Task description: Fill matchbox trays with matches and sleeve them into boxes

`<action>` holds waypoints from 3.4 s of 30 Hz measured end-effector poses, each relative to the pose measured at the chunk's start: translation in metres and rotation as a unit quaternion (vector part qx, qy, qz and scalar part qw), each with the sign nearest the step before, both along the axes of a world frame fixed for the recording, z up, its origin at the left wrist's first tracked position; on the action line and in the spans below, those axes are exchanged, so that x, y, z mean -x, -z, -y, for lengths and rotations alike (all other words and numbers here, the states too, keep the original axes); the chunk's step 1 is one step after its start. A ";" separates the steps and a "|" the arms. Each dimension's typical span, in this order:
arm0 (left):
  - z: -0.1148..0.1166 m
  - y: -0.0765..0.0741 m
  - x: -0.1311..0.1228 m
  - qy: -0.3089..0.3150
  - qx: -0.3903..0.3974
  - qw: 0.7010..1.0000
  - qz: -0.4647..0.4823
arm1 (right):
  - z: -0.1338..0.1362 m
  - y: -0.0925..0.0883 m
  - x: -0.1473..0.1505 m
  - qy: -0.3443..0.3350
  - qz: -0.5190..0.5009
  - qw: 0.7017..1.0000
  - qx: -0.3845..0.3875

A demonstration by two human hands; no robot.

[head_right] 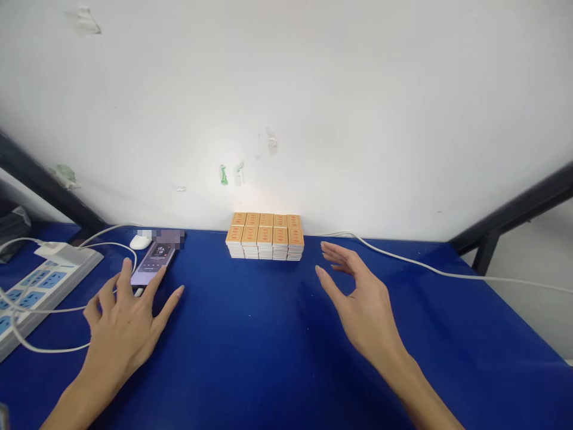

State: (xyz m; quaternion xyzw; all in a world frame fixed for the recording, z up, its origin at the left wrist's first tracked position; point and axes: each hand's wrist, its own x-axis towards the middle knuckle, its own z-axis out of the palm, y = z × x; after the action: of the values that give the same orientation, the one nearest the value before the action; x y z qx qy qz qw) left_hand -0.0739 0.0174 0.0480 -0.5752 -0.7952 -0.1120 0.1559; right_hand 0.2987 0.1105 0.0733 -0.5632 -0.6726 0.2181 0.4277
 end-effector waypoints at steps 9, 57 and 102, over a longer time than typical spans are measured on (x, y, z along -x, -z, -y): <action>0.012 -0.018 0.002 -0.029 -0.033 0.999 -0.003 | 0.026 -0.001 -0.012 0.023 -0.026 0.999 0.000; -0.059 -0.023 -0.055 0.223 -0.091 0.968 0.077 | -0.011 -0.004 0.031 -0.104 -0.038 0.991 -0.071; -0.111 -0.035 -0.067 0.159 -0.151 0.971 0.097 | -0.006 0.029 0.032 -0.134 0.053 0.975 -0.169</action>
State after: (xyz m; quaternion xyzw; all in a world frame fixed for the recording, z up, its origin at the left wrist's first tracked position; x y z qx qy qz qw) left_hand -0.0071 0.1285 0.0833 -0.6503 -0.6787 -0.3095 0.1437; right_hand 0.2664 0.1167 0.0443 -0.3987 -0.7907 0.1263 0.4471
